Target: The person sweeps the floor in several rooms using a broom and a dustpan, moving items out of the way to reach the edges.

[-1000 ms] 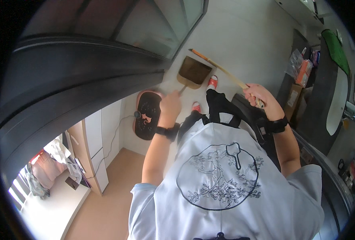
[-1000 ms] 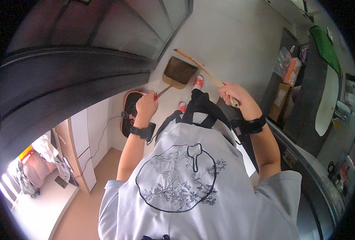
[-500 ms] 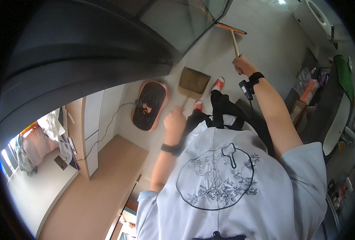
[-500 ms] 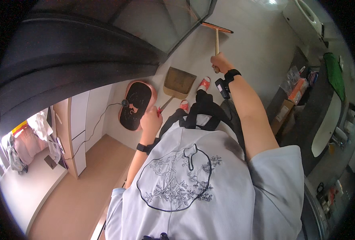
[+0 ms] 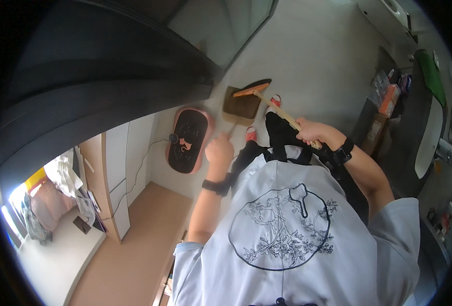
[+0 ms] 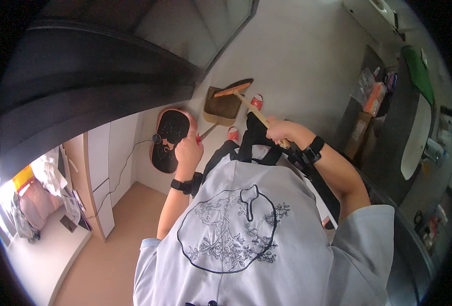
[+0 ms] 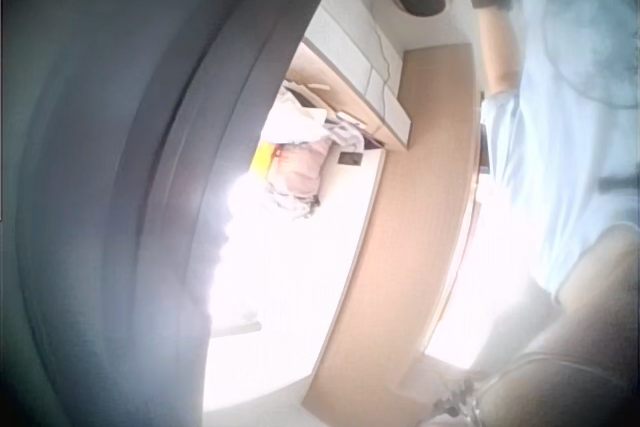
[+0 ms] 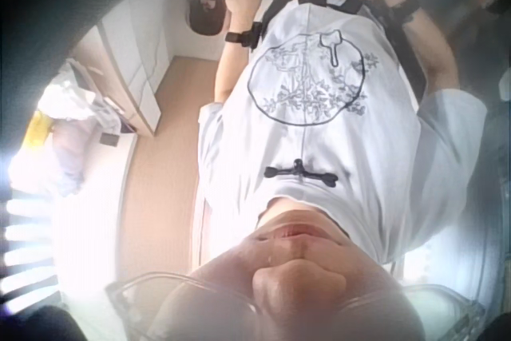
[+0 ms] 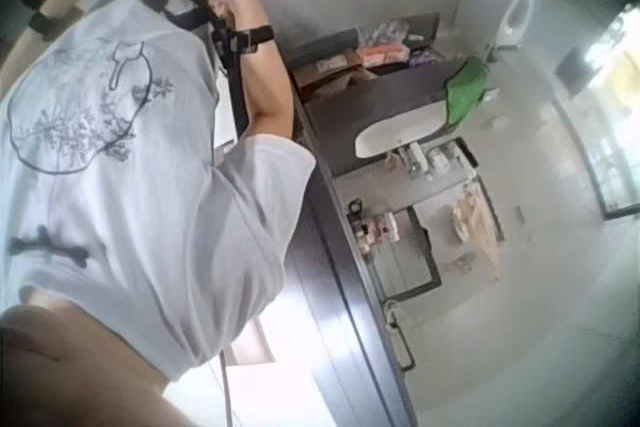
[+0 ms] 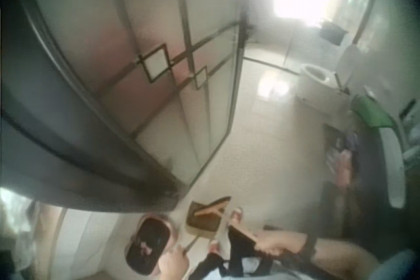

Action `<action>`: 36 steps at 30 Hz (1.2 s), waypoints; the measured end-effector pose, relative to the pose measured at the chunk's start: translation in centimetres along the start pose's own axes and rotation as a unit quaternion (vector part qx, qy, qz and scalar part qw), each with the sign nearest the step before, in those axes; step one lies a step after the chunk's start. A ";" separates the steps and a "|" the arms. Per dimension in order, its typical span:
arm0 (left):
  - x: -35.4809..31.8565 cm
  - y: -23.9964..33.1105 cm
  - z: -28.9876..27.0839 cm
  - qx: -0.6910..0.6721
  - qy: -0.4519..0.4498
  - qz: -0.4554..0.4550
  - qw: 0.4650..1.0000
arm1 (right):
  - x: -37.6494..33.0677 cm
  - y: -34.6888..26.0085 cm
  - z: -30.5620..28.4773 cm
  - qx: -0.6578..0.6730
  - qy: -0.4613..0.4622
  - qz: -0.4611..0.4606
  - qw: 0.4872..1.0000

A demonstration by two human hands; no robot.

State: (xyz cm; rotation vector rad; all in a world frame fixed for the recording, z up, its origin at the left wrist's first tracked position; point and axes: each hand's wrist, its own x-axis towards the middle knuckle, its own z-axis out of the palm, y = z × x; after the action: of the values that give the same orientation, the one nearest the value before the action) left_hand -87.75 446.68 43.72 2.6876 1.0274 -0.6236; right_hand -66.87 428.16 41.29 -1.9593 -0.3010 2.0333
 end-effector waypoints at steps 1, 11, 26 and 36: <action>0.1 -0.1 0.1 0.001 -0.001 0.001 1.000 | -0.6 -0.6 -0.1 0.008 -0.022 -0.002 1.000; -0.3 0.5 -0.5 -0.039 -0.012 0.000 0.999 | -3.5 1.1 -3.9 0.357 0.040 -0.041 0.932; 2.2 1.8 -0.9 -0.006 -0.023 0.044 0.999 | 10.2 8.9 -10.3 0.374 0.283 -0.039 0.882; 4.3 0.1 -1.4 0.030 -0.054 0.001 0.998 | 1.9 4.4 3.2 0.254 0.178 0.046 0.950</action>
State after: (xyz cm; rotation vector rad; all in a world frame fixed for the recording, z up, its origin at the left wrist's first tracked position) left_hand -84.35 449.56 42.98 2.6716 0.9922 -0.8029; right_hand -70.41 424.95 38.11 -1.9636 0.3672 1.5491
